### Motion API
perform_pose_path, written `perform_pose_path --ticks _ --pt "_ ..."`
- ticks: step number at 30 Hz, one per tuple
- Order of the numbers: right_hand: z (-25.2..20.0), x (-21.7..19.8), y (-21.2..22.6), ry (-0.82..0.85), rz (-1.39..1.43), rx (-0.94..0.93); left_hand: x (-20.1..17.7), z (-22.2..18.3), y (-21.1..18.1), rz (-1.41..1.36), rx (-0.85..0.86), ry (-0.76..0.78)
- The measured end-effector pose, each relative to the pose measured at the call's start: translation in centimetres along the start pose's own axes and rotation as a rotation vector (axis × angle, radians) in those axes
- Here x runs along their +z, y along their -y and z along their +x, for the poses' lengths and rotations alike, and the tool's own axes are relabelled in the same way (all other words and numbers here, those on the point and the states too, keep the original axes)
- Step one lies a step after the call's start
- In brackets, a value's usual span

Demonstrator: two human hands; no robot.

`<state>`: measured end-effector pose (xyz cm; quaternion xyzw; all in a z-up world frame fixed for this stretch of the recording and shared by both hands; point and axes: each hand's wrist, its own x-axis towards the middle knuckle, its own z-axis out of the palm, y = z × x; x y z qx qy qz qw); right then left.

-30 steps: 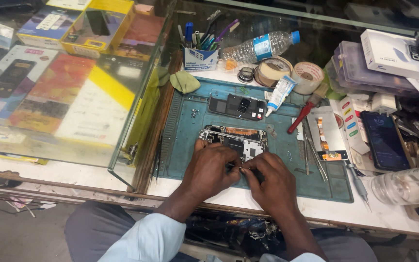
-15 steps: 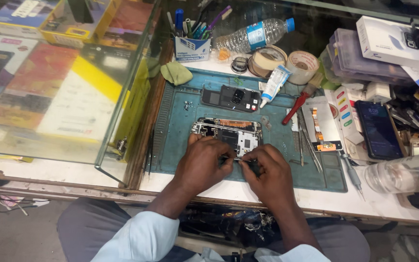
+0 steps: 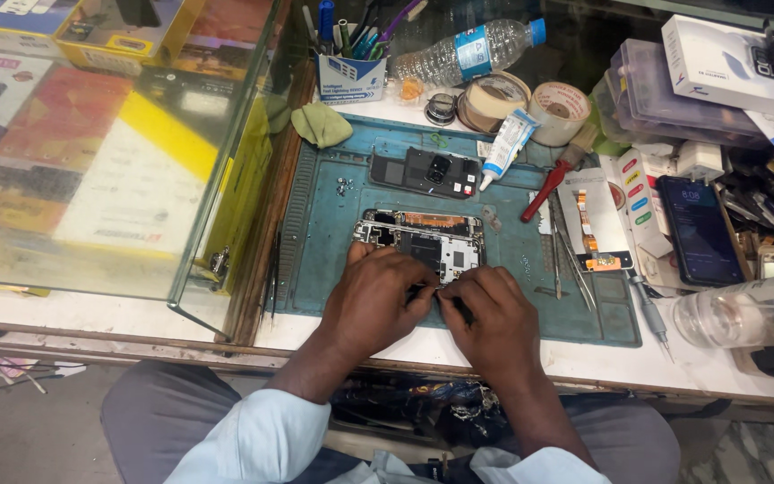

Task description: The person uses tweezers and a screwdriver to manipulate internal components of a disassembled mobile phone, connecting cables and positioning parts within the device casing on a repair bench.

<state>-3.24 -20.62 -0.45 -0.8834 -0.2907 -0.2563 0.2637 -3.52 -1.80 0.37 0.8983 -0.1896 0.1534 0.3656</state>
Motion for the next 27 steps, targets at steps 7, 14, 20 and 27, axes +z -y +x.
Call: perform_pose_path --ticks 7,14,20,27 --pt "0.1 -0.21 0.67 -0.037 -0.046 -0.033 -0.17 0.01 -0.19 0.023 0.02 -0.016" --pt "0.06 -0.13 0.8 -0.081 -0.081 -0.072 -0.09 -0.16 -0.18 0.016 0.014 -0.024" --pt "-0.12 -0.1 0.58 -0.039 -0.039 -0.041 0.08 -0.22 0.0 0.017 0.03 -0.019" --pt "-0.19 0.31 0.32 -0.048 -0.029 -0.037 0.3 -0.5 0.43 0.012 0.054 -0.061"
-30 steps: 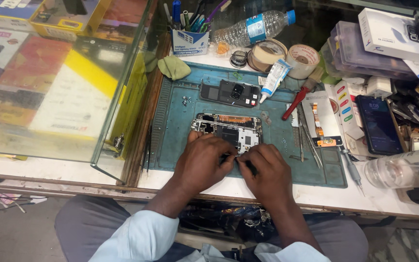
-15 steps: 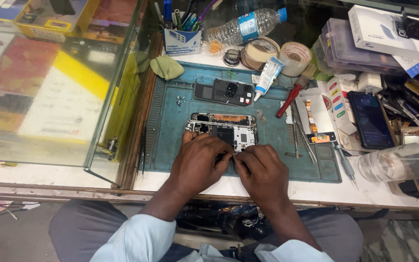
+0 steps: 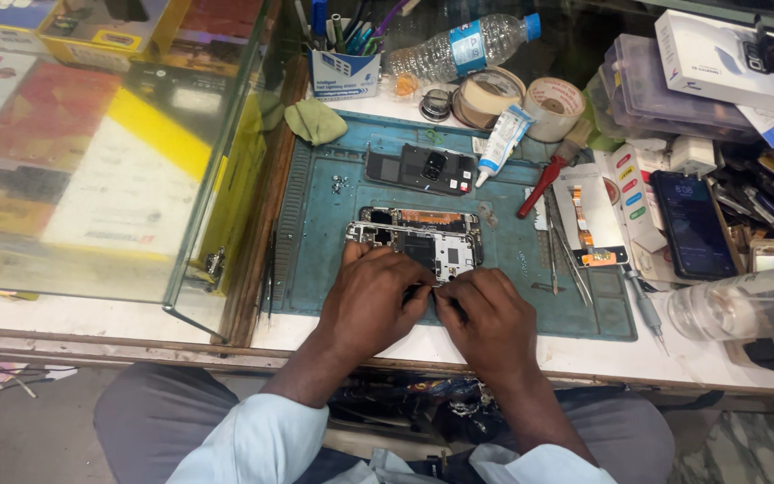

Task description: The person uses tweezers and a screwdriver to manipulate internal components of a disassembled mobile phone, connecting cables and positioning parts within the device casing on a repair bench.

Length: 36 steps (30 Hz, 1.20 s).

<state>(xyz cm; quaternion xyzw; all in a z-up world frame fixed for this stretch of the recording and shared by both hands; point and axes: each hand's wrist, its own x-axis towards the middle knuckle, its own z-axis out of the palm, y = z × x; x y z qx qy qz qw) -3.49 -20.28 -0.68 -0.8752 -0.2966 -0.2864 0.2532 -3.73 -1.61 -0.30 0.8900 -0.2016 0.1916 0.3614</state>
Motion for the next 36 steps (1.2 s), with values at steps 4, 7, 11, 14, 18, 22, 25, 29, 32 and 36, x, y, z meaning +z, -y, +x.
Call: perform_pose_path --ticks 4,7,11,14,18,22,25,29,32,36 --pt "-0.2 -0.03 -0.11 -0.015 0.005 -0.046 0.2 0.43 -0.49 0.004 -0.021 0.021" --pt "0.11 0.03 0.44 0.002 -0.019 -0.023 -0.56 -0.06 -0.37 -0.003 -0.044 0.009" --pt "-0.03 0.1 0.13 0.009 -0.046 -0.01 -0.07 -0.08 -0.32 -0.002 -0.064 0.013" --pt "-0.31 0.06 -0.07 0.003 -0.049 0.004 0.09 -0.05 -0.21 0.007 -0.078 0.017" --pt "-0.35 0.12 -0.02 0.0 -0.023 0.022 -0.02 0.12 -0.33 0.028 -0.079 0.021" --pt "-0.25 0.1 -0.18 0.009 0.019 0.048 -0.21 0.26 -0.37 0.023 -0.079 0.037" --pt "-0.3 0.01 -0.3 0.007 0.038 0.046 -0.19 0.33 -0.36 0.031 -0.098 0.063" --pt "-0.27 0.01 -0.31 0.008 0.062 0.046 -0.28 0.3 -0.39 0.024 -0.131 0.081" --pt "-0.24 -0.04 -0.43 0.008 0.079 0.052 -0.22 0.28 -0.42 0.04 -0.111 0.053" --pt "-0.23 -0.1 -0.51 0.014 0.091 0.038 -0.14 0.24 -0.29 0.023 -0.104 0.032"
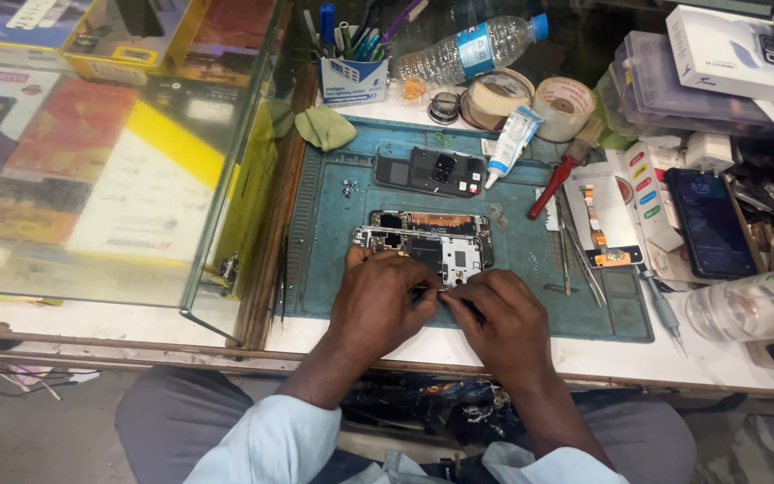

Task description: The person uses tweezers and a screwdriver to manipulate internal components of a disassembled mobile phone, connecting cables and positioning parts within the device casing on a repair bench.

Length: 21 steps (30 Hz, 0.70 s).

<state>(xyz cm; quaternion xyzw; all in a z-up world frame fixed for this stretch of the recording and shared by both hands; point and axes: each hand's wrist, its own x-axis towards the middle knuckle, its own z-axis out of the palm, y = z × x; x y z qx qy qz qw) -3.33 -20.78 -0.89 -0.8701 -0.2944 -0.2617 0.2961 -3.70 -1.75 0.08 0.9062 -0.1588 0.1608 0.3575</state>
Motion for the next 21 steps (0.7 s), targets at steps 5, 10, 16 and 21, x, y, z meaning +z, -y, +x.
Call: perform_pose_path --ticks 5,10,16,21 --pt "0.2 0.0 0.2 0.028 -0.05 -0.036 -0.1 0.0 0.2 -0.03 -0.004 0.01" --pt "0.3 -0.2 0.5 0.042 -0.089 -0.062 -0.1 0.0 0.1 -0.024 0.011 -0.007" --pt "0.6 -0.3 0.8 0.066 -0.106 -0.059 -0.1 0.0 0.1 -0.013 0.016 -0.005" --pt "1.0 -0.4 1.0 0.088 -0.145 -0.05 -0.1 0.0 0.1 -0.005 0.038 -0.003"
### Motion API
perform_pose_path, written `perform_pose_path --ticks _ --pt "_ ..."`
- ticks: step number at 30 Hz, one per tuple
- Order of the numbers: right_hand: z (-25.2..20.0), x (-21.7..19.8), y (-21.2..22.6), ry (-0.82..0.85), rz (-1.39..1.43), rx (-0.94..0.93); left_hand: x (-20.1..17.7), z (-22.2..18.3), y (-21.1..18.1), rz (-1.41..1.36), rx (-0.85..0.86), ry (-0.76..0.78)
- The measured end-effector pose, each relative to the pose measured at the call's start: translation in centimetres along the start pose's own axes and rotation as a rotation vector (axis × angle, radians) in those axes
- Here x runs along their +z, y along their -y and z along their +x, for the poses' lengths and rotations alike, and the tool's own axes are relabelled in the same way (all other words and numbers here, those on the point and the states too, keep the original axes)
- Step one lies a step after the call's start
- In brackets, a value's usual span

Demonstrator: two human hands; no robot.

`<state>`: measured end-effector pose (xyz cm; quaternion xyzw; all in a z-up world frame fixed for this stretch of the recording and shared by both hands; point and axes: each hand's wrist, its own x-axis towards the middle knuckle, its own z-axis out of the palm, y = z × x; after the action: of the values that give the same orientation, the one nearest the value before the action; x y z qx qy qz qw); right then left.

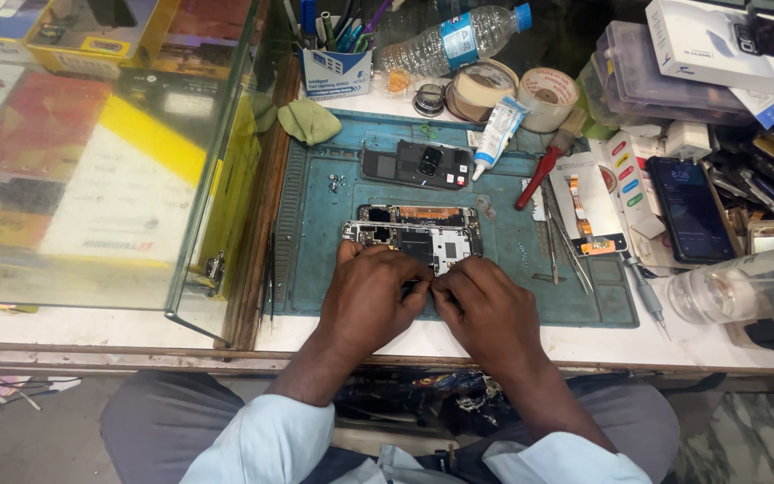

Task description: The person uses tweezers and a screwdriver to manipulate internal components of a disassembled mobile phone, connecting cables and positioning parts within the device casing on a repair bench.

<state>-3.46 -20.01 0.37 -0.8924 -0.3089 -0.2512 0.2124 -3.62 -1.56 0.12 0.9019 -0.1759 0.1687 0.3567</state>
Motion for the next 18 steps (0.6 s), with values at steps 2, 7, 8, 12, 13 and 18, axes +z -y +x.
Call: perform_pose_path --ticks 2,7,8,12,13,18 --pt "0.12 0.0 -0.08 0.04 -0.029 0.01 0.06 -0.04 -0.01 -0.008 -0.007 0.001" --pt "0.26 -0.12 -0.34 0.061 -0.015 0.017 0.0 -0.04 0.03 -0.013 -0.003 0.017" --pt "0.26 -0.09 -0.35 0.044 -0.013 0.01 -0.02 -0.03 0.06 -0.015 -0.007 0.02" --pt "0.16 0.14 -0.43 0.017 -0.017 0.009 -0.06 -0.09 0.22 -0.042 0.01 0.025" --pt "0.15 0.14 -0.46 0.019 -0.019 0.015 -0.08 -0.08 0.25 -0.044 0.012 0.024" --pt "0.19 0.09 -0.46 0.036 -0.012 0.022 -0.06 -0.02 0.21 -0.042 0.005 0.025"
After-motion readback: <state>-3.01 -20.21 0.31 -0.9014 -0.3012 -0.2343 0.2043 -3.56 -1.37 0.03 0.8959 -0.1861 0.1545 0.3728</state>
